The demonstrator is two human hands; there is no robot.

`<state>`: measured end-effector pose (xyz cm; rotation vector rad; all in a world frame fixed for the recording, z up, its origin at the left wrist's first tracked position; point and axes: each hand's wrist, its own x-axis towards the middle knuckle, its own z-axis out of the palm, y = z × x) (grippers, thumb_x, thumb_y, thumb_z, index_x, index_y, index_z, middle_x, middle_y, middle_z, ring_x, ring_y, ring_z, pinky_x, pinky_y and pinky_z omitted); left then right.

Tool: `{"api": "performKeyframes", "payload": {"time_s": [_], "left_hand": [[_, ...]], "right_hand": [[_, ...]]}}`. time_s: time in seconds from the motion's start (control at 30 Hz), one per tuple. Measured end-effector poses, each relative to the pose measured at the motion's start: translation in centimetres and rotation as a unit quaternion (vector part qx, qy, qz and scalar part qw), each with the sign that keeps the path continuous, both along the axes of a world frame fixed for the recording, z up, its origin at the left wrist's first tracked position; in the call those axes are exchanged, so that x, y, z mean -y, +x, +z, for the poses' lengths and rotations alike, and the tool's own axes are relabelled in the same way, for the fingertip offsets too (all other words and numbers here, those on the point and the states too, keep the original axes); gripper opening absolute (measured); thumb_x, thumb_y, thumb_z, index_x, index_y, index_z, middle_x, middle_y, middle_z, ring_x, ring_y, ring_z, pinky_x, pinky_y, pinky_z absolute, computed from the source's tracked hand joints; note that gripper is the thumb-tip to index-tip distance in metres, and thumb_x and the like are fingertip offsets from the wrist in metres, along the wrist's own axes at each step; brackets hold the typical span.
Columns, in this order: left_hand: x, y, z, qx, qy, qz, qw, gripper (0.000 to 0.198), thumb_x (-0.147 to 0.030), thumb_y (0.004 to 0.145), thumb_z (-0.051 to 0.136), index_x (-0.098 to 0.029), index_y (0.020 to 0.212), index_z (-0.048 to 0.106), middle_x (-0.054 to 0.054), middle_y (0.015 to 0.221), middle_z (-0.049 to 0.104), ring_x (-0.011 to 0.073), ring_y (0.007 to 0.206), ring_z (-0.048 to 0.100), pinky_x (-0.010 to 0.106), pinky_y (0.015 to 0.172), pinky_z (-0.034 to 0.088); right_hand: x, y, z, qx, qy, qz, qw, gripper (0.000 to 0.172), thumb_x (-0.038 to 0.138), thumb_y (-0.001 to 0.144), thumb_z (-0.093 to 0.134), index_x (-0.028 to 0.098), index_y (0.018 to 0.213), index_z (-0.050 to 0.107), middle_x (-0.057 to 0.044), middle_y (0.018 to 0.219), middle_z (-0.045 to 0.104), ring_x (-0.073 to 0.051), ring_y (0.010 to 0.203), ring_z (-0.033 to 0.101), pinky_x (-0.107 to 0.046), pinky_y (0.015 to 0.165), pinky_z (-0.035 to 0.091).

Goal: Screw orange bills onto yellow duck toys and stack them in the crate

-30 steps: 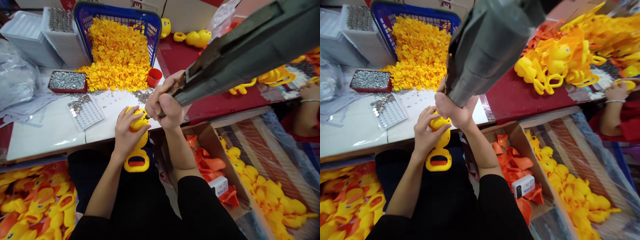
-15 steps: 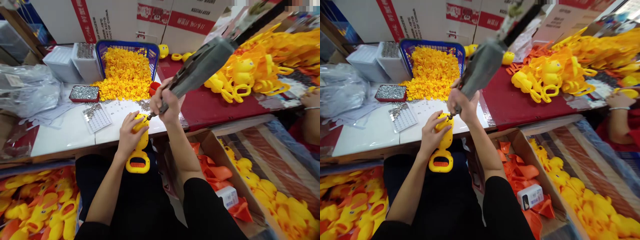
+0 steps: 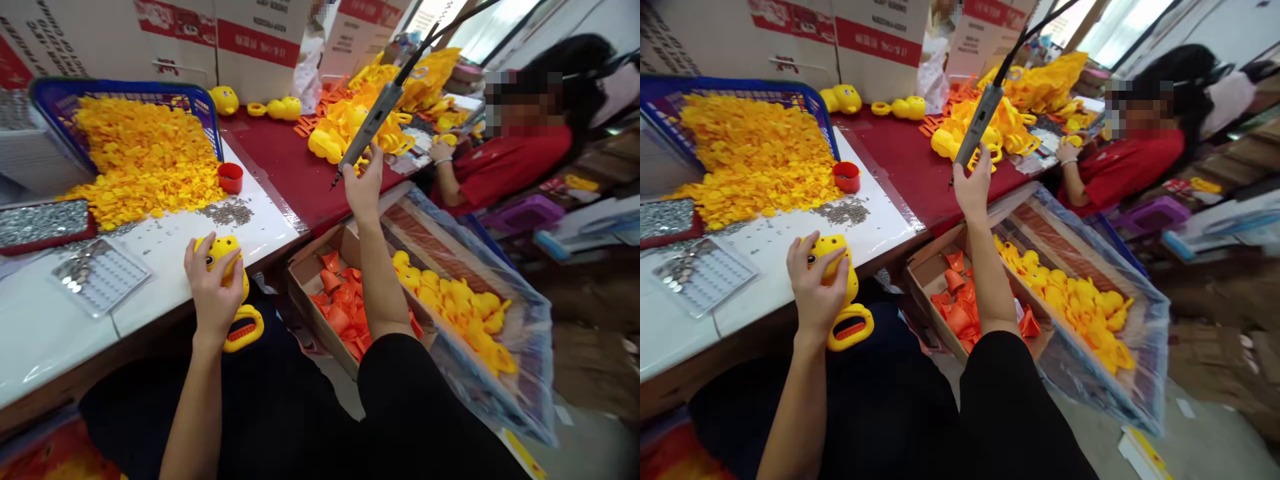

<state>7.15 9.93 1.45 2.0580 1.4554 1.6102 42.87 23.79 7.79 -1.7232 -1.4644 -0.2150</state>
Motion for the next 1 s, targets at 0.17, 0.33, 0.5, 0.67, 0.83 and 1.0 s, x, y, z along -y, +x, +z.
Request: {"api": "performKeyframes", "payload": {"time_s": [0.17, 0.33, 0.5, 0.67, 0.83, 1.0], "left_hand": [[0.0, -0.7, 0.1, 0.031, -0.059, -0.045, 0.997, 0.095, -0.028, 0.090, 0.076, -0.028, 0.168, 0.022, 0.016, 0.179, 0.000, 0.0357, 0.166, 0.000, 0.059, 0.133, 0.013], [0.8, -0.8, -0.1, 0.018, -0.099, -0.010, 0.995, 0.087, -0.028, 0.085, 0.079, -0.028, 0.161, 0.037, 0.013, 0.176, -0.020, 0.0437, 0.160, -0.023, 0.066, 0.130, 0.000], [1.6, -0.2, -0.4, 0.033, -0.143, -0.028, 0.989, 0.080, -0.028, 0.080, 0.080, -0.032, 0.153, 0.046, 0.016, 0.171, 0.001, 0.0445, 0.158, 0.027, 0.058, 0.123, 0.038], [1.7, 0.0, 0.0, 0.039, -0.098, 0.021, 0.994, 0.091, -0.028, 0.071, 0.081, -0.026, 0.153, 0.041, 0.013, 0.140, 0.038, 0.0364, 0.142, 0.045, 0.056, 0.121, 0.041], [4.0, -2.2, 1.6, 0.059, -0.205, -0.074, 0.974, 0.087, -0.032, 0.071, 0.079, -0.025, 0.150, 0.044, 0.010, 0.133, 0.048, 0.0324, 0.135, 0.050, 0.051, 0.118, 0.042], [7.3, -5.3, 2.6, 0.033, -0.280, -0.094, 0.955, 0.080, -0.033, 0.071, 0.077, -0.026, 0.146, 0.049, 0.008, 0.130, 0.051, 0.0300, 0.125, 0.056, 0.049, 0.113, 0.047]], "right_hand": [[8.8, -1.8, -8.3, 0.052, -0.323, -0.136, 0.935, 0.031, 0.026, 0.105, 0.041, 0.010, 0.125, 0.058, -0.021, 0.122, 0.066, -0.029, 0.117, 0.062, -0.044, 0.104, 0.049], [13.4, -2.9, -14.0, 0.054, -0.422, -0.133, 0.895, 0.038, 0.039, 0.098, 0.069, 0.015, 0.126, 0.065, -0.013, 0.135, 0.063, -0.027, 0.121, 0.063, -0.050, 0.104, 0.054], [11.9, -2.3, -10.0, 0.049, -0.420, -0.062, 0.904, 0.027, 0.026, 0.102, 0.054, 0.008, 0.116, 0.066, -0.023, 0.124, 0.069, -0.030, 0.116, 0.065, -0.043, 0.102, 0.051], [12.4, -5.9, -1.5, -0.005, -0.377, 0.170, 0.911, 0.038, 0.034, 0.097, 0.063, 0.020, 0.132, 0.059, -0.009, 0.116, 0.077, -0.023, 0.100, 0.072, -0.031, 0.089, 0.054], [14.2, -12.4, 3.6, 0.037, -0.303, 0.513, 0.802, 0.036, 0.037, 0.102, 0.061, 0.022, 0.134, 0.067, -0.009, 0.117, 0.078, -0.021, 0.104, 0.072, -0.031, 0.094, 0.054], [13.8, -16.8, 3.4, 0.067, -0.279, 0.622, 0.728, 0.039, 0.035, 0.107, 0.055, 0.018, 0.140, 0.067, -0.009, 0.102, 0.075, -0.017, 0.088, 0.068, -0.026, 0.082, 0.051]]}}
